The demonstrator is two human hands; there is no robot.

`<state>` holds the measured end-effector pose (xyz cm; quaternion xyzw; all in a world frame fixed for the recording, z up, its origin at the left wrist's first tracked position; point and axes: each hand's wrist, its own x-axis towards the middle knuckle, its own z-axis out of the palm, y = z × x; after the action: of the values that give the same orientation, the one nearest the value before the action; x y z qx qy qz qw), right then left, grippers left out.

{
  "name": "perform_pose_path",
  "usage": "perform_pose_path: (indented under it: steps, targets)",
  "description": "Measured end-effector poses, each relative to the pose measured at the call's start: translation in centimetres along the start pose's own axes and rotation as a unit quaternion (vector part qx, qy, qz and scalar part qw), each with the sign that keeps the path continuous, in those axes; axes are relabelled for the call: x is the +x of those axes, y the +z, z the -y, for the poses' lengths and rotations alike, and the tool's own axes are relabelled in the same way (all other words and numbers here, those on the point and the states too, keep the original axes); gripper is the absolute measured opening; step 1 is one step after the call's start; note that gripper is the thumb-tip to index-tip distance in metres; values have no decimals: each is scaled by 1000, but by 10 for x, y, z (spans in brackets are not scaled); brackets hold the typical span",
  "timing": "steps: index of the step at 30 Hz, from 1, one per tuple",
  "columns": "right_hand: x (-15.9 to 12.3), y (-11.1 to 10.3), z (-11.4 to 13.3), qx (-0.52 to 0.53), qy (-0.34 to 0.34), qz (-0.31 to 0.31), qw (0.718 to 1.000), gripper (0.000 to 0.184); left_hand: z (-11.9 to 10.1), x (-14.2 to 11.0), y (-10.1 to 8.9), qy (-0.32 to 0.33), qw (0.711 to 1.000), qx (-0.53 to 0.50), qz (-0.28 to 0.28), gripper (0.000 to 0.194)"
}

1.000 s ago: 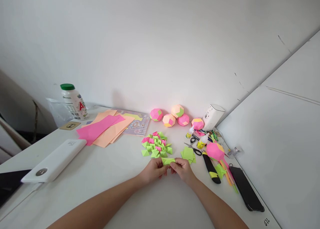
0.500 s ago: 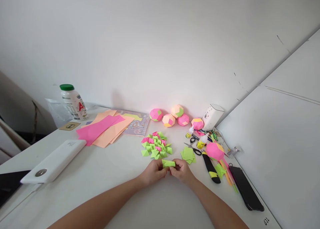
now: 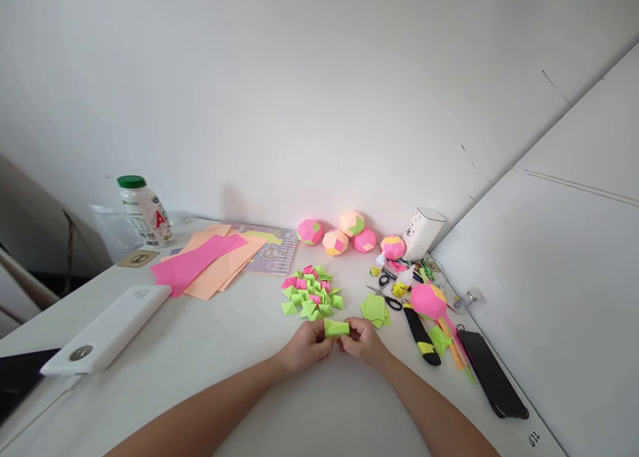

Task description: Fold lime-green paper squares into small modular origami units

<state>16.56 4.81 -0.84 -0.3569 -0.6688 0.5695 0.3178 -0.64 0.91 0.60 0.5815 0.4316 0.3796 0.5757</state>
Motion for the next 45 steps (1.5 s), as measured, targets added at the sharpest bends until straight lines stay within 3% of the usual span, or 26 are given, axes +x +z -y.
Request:
perform_pose_path:
  steps: [5,14,20,25,36,45]
  targets:
    - [2,-6,-2,36,26,0,999,4,-2,0,-1,4,1000,-16,2,6]
    - [6,-12,1,118,7,-19,993,17,1,2,-5,-10,998,-50,-28,17]
    - [2,-8,1,37,15,27,999,22,1,2,-5,7,998,-61,-3,10]
    - [3,-7,-3,12,20,27,999,23,-6,0,-4,16,998,-46,30,12]
    - [6,-11,3,84,1,-47,995,18,2,0,-6,3,996,-82,-35,20]
    - [4,-8,-1,48,19,-13,999,14,6,5,-4,24,987,-147,-60,35]
